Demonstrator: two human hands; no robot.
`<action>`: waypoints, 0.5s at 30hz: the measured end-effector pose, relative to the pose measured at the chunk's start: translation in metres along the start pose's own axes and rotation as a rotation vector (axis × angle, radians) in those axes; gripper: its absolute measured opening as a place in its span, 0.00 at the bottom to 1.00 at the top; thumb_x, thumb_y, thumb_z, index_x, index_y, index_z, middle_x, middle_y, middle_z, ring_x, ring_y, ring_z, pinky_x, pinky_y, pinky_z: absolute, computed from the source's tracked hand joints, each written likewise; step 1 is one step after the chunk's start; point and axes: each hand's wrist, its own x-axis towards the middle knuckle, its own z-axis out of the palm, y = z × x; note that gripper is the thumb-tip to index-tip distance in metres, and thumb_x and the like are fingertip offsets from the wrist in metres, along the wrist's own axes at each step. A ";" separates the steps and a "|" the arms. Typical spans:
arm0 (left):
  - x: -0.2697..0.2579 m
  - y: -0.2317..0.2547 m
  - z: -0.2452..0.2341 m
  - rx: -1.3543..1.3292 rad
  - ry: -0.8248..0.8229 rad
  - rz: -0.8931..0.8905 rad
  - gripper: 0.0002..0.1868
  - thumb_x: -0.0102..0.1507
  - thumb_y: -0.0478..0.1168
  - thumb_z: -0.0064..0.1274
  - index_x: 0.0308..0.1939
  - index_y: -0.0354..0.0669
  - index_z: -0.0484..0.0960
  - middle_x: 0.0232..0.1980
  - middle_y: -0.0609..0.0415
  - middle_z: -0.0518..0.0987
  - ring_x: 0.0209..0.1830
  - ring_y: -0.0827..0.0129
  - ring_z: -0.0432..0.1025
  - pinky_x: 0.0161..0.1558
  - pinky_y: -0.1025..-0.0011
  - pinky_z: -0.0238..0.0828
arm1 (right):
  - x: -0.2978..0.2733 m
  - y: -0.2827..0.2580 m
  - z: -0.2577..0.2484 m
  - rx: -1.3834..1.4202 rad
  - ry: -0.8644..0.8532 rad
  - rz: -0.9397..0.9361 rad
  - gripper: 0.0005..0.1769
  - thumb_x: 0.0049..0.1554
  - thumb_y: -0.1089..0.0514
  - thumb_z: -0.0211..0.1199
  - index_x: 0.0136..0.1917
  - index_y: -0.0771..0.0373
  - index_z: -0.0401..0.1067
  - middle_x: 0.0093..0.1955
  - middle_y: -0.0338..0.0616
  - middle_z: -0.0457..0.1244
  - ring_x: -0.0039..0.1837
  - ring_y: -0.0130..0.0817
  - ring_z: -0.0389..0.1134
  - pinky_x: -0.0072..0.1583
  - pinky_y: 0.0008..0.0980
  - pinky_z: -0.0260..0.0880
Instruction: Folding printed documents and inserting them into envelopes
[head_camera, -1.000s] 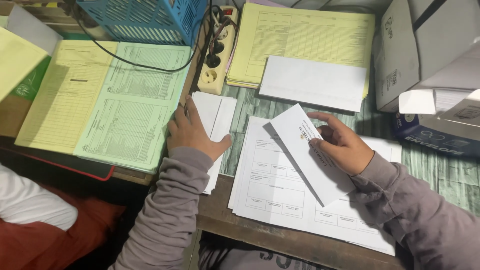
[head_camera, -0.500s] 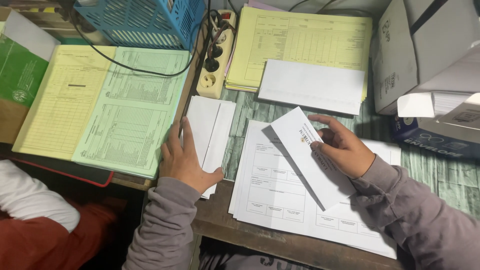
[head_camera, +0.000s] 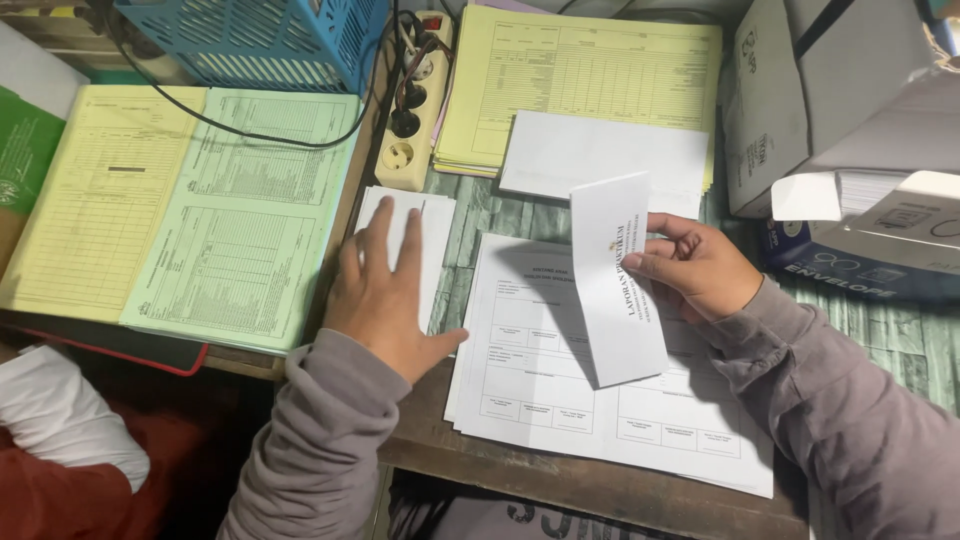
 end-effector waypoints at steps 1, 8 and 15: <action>0.002 0.008 0.002 0.029 0.140 0.177 0.59 0.42 0.57 0.63 0.68 0.40 0.45 0.70 0.41 0.40 0.64 0.45 0.46 0.56 0.49 0.55 | 0.000 -0.003 -0.002 0.007 -0.013 0.083 0.20 0.47 0.72 0.57 0.55 0.68 0.65 0.41 0.51 0.66 0.42 0.35 0.67 0.44 0.30 0.71; 0.012 0.070 0.025 -0.677 0.122 0.479 0.45 0.53 0.58 0.46 0.65 0.38 0.48 0.60 0.44 0.61 0.56 0.55 0.62 0.53 0.59 0.60 | -0.006 0.005 -0.013 0.036 -0.049 -0.003 0.04 0.48 0.67 0.62 0.37 0.65 0.68 0.30 0.43 0.64 0.30 0.25 0.61 0.32 0.21 0.60; 0.048 0.075 0.084 -1.444 0.049 0.375 0.24 0.54 0.40 0.58 0.50 0.36 0.70 0.32 0.54 0.73 0.31 0.75 0.71 0.31 0.81 0.75 | -0.007 0.002 0.002 0.118 0.173 -0.106 0.07 0.48 0.66 0.64 0.40 0.67 0.67 0.32 0.45 0.61 0.33 0.30 0.65 0.36 0.33 0.73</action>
